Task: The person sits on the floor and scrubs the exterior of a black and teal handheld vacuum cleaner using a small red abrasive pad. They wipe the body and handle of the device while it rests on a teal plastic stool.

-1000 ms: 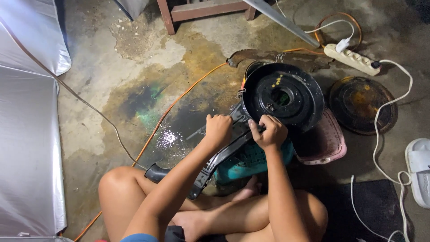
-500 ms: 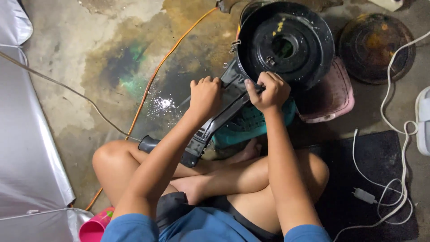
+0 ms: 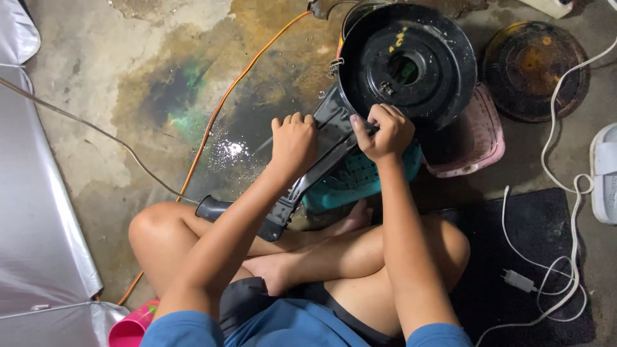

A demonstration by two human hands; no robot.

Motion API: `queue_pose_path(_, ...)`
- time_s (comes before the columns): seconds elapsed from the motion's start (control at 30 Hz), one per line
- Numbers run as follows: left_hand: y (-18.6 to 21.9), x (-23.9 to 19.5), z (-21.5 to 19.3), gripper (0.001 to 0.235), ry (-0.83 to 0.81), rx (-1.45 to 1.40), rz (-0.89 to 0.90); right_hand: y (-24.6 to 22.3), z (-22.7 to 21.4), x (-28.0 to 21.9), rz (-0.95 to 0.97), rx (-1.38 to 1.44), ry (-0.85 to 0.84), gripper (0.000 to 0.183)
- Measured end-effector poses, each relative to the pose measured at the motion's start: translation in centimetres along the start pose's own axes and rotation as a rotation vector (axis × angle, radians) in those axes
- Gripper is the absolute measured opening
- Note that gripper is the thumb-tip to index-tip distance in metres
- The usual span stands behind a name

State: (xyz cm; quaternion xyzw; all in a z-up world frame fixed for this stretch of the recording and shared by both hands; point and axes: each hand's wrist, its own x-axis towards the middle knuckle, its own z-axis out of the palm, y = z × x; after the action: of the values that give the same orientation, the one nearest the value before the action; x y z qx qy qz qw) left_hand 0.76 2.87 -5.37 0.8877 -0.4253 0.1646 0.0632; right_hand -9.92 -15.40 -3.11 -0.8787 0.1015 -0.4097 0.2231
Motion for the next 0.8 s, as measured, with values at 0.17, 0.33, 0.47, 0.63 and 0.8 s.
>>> queue_pose_path(0.17, 3.3, 4.0, 1.0, 0.011, 0.062, 0.015, -0.057, 1.2, 0.5, -0.8, -0.004, -0.011, -0.040, 0.051)
queue_pose_path(0.33, 3.5, 4.3, 1.2, 0.008, 0.202, 0.008, -0.066, 0.5, -0.1, -0.5, -0.005, 0.023, -0.045, 0.053)
queue_pose_path(0.47, 1.9, 2.0, -0.3, 0.008, 0.080, 0.054, 0.006, -0.1, -0.5, 0.2, 0.023, 0.013, -0.035, 0.051)
queue_pose_path(0.63, 3.9, 3.7, 0.5, 0.010, 0.067, 0.036, -0.043, -0.3, -0.2, -0.3, 0.046, -0.022, -0.068, 0.052)
queue_pose_path(0.8, 4.2, 4.7, 4.1, 0.009, 0.195, 0.018, -0.055, 0.8, -0.1, -0.5, 0.028, -0.018, -0.071, 0.046)
